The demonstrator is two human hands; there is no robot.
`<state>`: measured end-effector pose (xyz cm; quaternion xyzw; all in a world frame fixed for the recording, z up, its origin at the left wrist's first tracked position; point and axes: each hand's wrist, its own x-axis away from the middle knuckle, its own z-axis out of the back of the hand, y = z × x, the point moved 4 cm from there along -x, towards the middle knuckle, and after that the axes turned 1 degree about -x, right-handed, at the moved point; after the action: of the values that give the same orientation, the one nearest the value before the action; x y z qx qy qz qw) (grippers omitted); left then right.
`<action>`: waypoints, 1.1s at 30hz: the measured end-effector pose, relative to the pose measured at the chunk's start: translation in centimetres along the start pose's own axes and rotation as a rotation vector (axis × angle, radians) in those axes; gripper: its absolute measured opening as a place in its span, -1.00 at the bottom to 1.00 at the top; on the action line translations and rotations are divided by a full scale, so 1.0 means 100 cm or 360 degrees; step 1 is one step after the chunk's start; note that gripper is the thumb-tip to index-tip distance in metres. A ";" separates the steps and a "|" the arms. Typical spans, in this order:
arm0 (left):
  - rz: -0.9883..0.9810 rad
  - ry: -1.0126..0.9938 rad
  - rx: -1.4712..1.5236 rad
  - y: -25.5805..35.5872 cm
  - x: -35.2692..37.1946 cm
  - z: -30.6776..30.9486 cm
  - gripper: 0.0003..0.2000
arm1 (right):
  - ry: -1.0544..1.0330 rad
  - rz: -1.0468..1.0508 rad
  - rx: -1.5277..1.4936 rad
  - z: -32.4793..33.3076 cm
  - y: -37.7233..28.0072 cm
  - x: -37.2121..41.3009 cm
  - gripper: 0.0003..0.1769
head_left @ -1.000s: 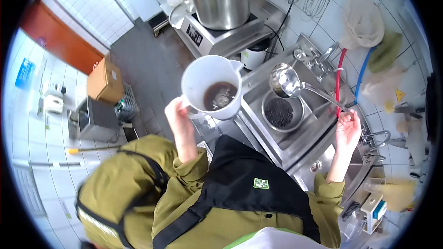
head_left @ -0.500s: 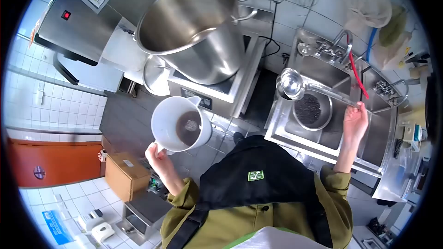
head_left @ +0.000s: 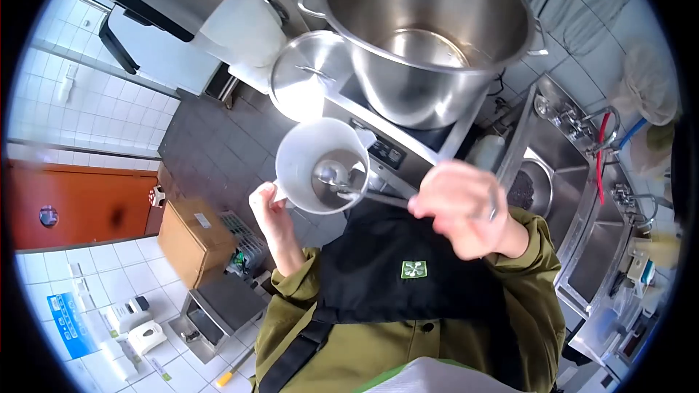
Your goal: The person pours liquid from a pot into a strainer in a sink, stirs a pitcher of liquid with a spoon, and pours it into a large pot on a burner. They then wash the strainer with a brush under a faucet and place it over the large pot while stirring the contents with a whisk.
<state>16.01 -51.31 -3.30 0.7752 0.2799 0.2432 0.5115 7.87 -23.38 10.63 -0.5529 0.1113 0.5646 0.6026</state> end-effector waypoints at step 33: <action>0.0483 -0.0960 -0.0215 0.008 -0.271 0.010 -0.76 | 0.1663 -0.2084 0.1228 -0.065 0.100 0.170 -0.53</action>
<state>-2.84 -70.78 -5.35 0.8094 -0.0192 0.0944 0.5793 8.72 -21.50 -10.06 -0.4509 0.2148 -0.2865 0.8176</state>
